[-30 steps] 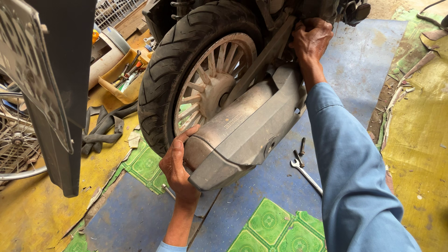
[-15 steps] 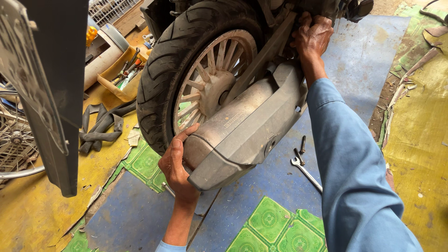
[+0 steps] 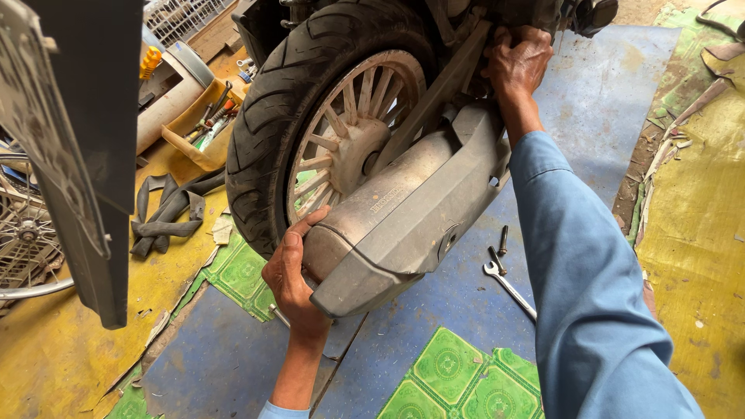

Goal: The person aligns and secures a motorcycle rear mudguard to the swingarm using bolts and a wrench. They repeatedly adjust the mudguard position, insert bolts, and tighten them by hand and with a wrench.

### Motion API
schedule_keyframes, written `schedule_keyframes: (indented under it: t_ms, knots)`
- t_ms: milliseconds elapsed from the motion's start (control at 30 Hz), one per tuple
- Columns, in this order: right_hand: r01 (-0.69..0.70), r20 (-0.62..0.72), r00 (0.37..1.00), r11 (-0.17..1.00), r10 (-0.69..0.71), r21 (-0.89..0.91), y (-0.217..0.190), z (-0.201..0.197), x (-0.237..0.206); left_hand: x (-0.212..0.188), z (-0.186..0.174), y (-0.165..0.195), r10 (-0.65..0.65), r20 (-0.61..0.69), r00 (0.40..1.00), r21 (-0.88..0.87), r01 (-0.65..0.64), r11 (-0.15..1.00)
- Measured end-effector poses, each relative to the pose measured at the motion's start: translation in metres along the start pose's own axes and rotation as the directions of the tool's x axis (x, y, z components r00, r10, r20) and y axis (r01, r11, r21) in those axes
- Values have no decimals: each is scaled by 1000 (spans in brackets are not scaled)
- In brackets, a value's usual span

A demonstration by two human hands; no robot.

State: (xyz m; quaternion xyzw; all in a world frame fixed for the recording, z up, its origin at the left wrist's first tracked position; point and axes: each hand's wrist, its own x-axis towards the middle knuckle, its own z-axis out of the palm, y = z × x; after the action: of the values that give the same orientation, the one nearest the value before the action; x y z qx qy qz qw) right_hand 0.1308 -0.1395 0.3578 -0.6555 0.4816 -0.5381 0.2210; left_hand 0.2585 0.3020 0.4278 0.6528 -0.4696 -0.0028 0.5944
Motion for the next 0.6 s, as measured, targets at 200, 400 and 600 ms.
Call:
schedule_keyframes:
  t_ms: [200,400,600]
  knots:
    - [-169,17,986,981,168,96,0,4,0,1,-1,-6,192,16,981,120,-193,974]
    - [-157,-42,986,981,163,118,6,5,1,1,0,-3,-18,1,1000,-35,18,999]
    - [-17,-22,1000,984,22,180,12,6,3,1,-1,2,-94,-1,996,-64,94,994]
